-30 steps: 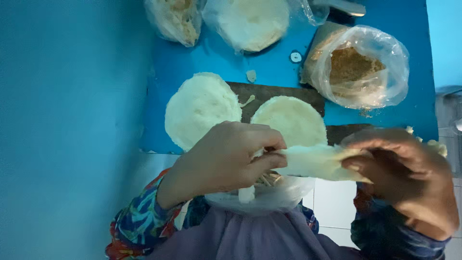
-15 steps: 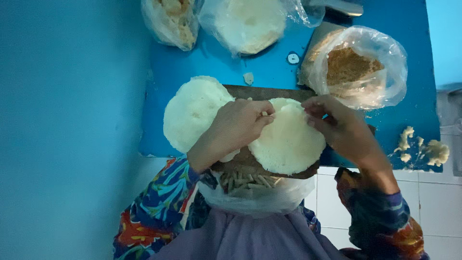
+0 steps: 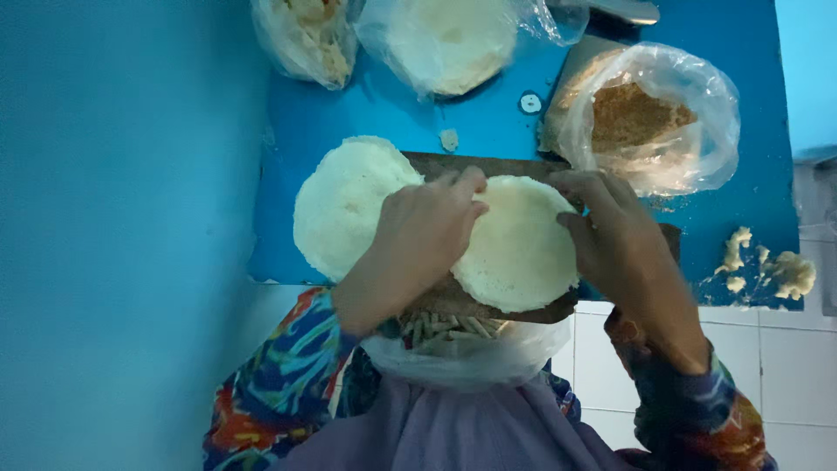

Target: The person folds and presses pieces of white dough by hand at a blue work table, then flattens and stacks round dough discs on a wooden board, assembling layered pastry rounds. They handle dough pieces from plastic bags and press the discs flat with their palms.

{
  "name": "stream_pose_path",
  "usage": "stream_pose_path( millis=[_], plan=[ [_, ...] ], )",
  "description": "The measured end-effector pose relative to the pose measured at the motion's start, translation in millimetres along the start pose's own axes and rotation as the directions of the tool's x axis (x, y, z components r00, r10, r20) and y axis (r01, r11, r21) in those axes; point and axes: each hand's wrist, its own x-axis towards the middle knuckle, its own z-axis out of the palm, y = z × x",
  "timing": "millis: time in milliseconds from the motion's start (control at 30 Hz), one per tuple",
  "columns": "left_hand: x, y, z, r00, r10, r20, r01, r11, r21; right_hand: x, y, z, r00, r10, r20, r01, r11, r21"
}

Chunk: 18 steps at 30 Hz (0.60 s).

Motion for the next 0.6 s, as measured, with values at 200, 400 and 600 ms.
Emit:
stream_pose_path(
  millis=[200, 400, 600],
  plan=[
    [-27, 37, -29, 0.957, 0.289, 0.032, -0.241, 0.85, -0.469, -19, -25, 9, 0.96, 0.01, 0.281, -0.159, 0.845, 0.511],
    [-15, 29, -51, 0.971, 0.238, 0.011, -0.201, 0.843, -0.499, -29, -17, 5, 0.975, 0.195, 0.109, -0.212, 0.655, 0.725],
    [-12, 16, -51, 0.972, 0.122, 0.2, -0.01, 0.874, -0.485, -32, -19, -13, 0.962, 0.272, 0.003, -0.204, 0.717, 0.667]
  ],
)
